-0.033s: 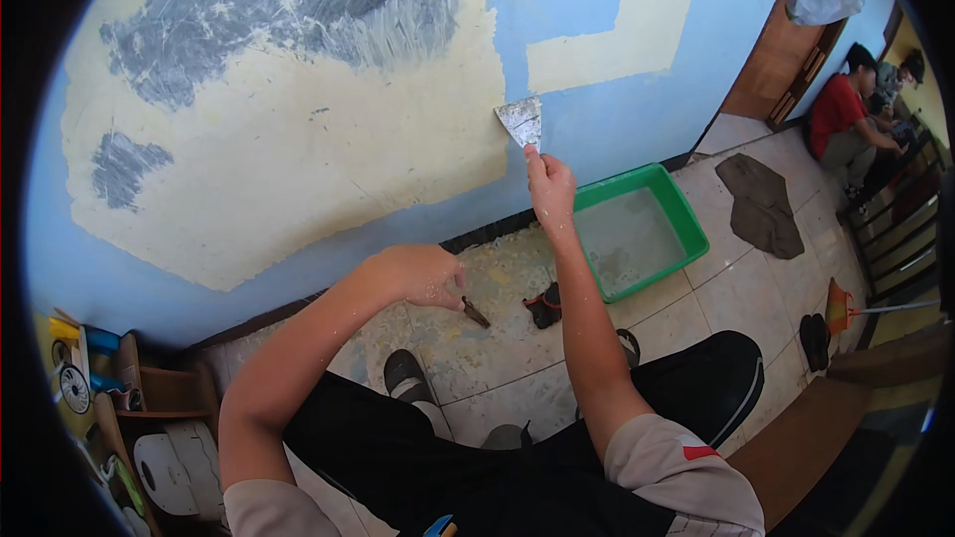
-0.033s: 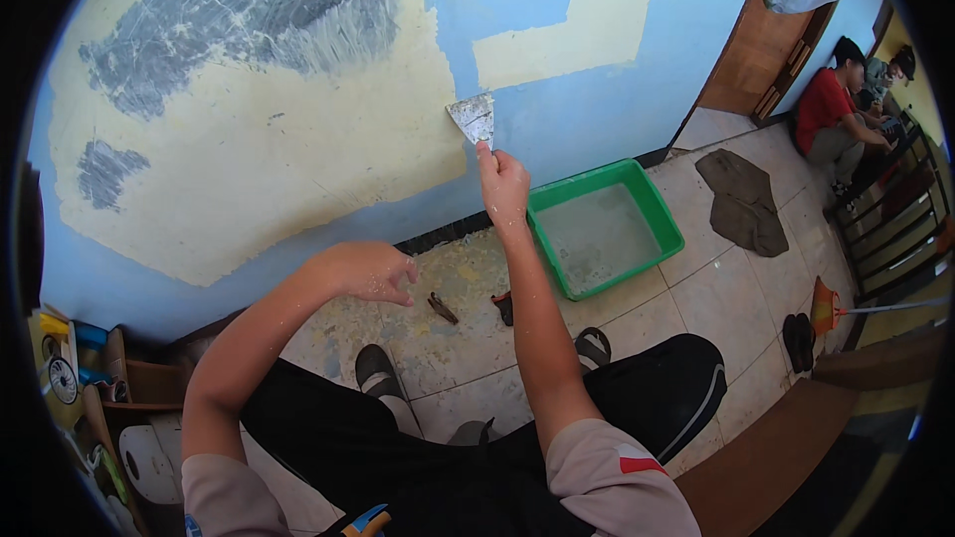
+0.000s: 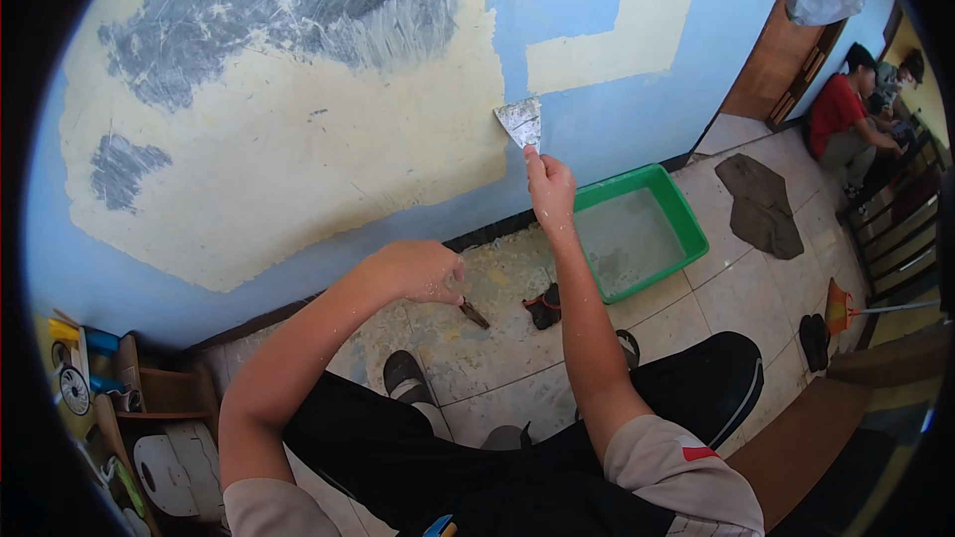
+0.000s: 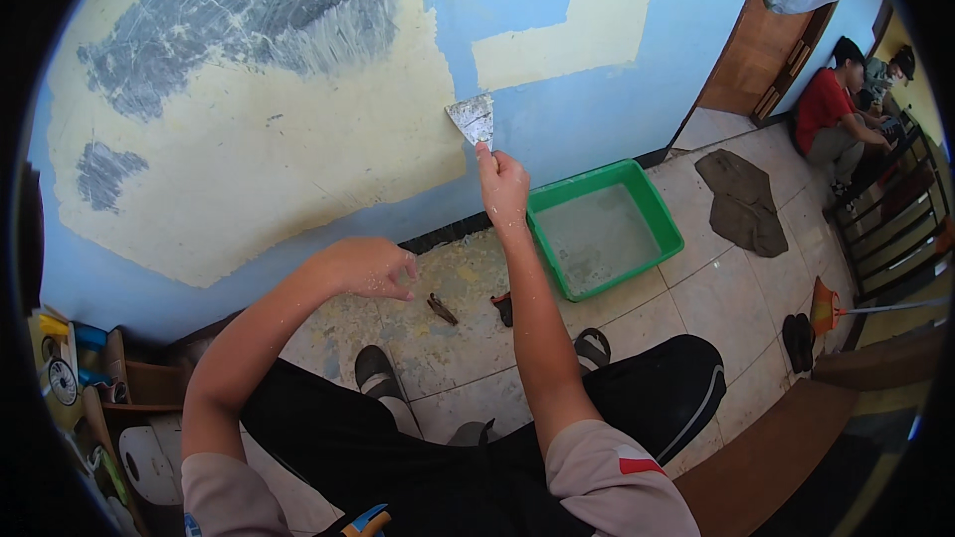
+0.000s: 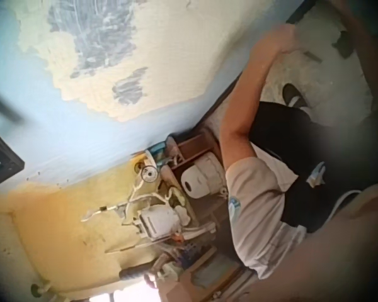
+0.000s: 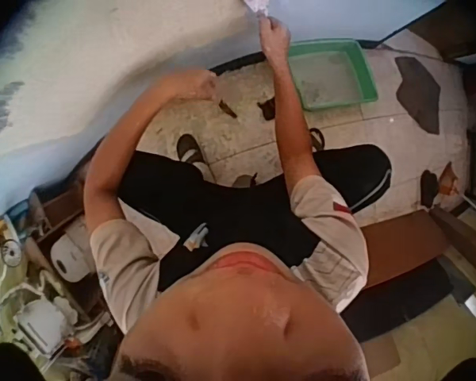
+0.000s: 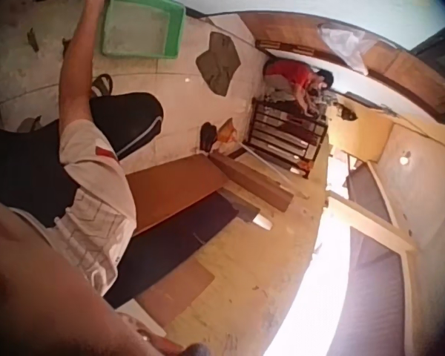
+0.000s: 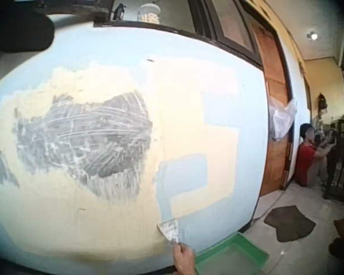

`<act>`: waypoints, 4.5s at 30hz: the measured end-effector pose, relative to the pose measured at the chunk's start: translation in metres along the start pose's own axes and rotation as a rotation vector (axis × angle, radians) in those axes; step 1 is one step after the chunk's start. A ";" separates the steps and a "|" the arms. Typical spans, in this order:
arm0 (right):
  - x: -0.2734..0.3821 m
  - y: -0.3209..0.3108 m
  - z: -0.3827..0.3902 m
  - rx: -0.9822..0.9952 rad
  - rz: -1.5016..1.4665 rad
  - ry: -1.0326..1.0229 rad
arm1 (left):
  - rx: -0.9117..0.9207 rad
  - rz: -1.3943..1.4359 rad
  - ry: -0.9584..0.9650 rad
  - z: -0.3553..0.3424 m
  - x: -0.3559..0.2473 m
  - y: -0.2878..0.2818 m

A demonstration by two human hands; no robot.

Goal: The person scrapes damaged paint from a wall with a scraper, then applies patching compound to the wall with a putty knife.

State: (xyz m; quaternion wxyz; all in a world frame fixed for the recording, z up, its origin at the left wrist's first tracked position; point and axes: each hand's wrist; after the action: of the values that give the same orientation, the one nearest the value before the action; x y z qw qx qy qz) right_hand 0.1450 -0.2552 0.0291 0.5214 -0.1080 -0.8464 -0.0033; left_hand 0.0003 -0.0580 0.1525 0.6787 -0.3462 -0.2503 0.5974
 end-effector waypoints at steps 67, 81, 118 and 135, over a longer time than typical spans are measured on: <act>0.077 -0.010 -0.044 0.042 -0.241 0.134 | -1.187 -0.134 0.261 -0.082 -0.034 -0.101; 0.063 -0.011 -0.028 0.036 0.072 0.038 | -1.086 -0.128 0.259 -0.088 -0.027 -0.078; 0.100 0.007 -0.048 0.045 -0.315 0.131 | -1.242 -0.096 0.350 -0.069 -0.014 -0.117; 0.116 0.029 -0.068 -0.068 -0.478 0.060 | -1.311 -0.108 0.301 -0.054 -0.013 -0.146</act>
State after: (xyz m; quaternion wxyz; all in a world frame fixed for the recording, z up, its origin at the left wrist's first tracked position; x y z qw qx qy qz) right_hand 0.1599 -0.2139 0.1598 0.5270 0.0778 -0.8314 -0.1583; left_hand 0.1323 -0.0866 0.2312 0.3848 -0.7530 -0.4807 0.2322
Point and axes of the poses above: each hand's wrist, its own z-axis away from the middle knuckle, its own y-axis out of the palm, x = y × z, and after that the axes turned 15 degrees about -y, right-handed
